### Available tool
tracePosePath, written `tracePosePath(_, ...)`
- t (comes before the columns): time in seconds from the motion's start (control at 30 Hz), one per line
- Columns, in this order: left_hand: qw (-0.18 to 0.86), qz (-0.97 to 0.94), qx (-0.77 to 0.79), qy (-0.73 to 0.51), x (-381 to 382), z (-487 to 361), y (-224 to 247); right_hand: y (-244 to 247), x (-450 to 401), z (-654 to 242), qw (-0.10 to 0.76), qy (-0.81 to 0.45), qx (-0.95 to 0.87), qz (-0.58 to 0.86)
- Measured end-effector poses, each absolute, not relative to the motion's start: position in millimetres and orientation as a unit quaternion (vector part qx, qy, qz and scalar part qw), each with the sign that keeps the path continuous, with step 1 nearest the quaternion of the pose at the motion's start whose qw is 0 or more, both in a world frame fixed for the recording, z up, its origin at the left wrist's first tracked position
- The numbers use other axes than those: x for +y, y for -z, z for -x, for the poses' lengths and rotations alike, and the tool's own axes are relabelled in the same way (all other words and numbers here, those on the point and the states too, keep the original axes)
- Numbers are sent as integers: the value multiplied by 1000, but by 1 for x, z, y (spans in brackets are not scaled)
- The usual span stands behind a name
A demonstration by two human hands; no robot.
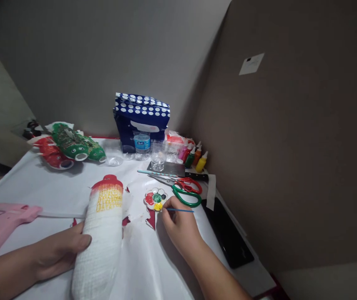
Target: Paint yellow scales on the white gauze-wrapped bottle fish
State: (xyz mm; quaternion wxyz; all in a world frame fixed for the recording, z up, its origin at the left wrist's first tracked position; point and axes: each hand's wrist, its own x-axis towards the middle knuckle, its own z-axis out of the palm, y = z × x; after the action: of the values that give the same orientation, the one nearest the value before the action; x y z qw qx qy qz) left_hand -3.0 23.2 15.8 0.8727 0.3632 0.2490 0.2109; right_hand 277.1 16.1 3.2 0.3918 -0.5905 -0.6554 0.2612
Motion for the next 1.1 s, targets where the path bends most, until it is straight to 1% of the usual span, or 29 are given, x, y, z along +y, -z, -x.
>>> tracePosePath(0.27,872,-324,291,-224,23,4,-16,-4,16,-277,394,-248,-657,592)
tracePosePath(0.5,881,-311,273,-230,27,6,-10,-6,15,-278,404,-247,-649,595)
tracePosePath(0.6,878,-301,288,-236,29,7,-10,-6,15,-279,408,-246,-646,597)
tracePosePath(0.7,876,-302,303,-223,30,7,-11,-7,15,-280,414,-244,-647,593)
tracePosePath(0.87,884,-312,277,-211,30,7,-14,-5,15,-283,415,-239,-646,595)
tracePosePath(1.1,878,-324,284,-208,32,9,-8,-6,13,-280,419,-242,-640,597)
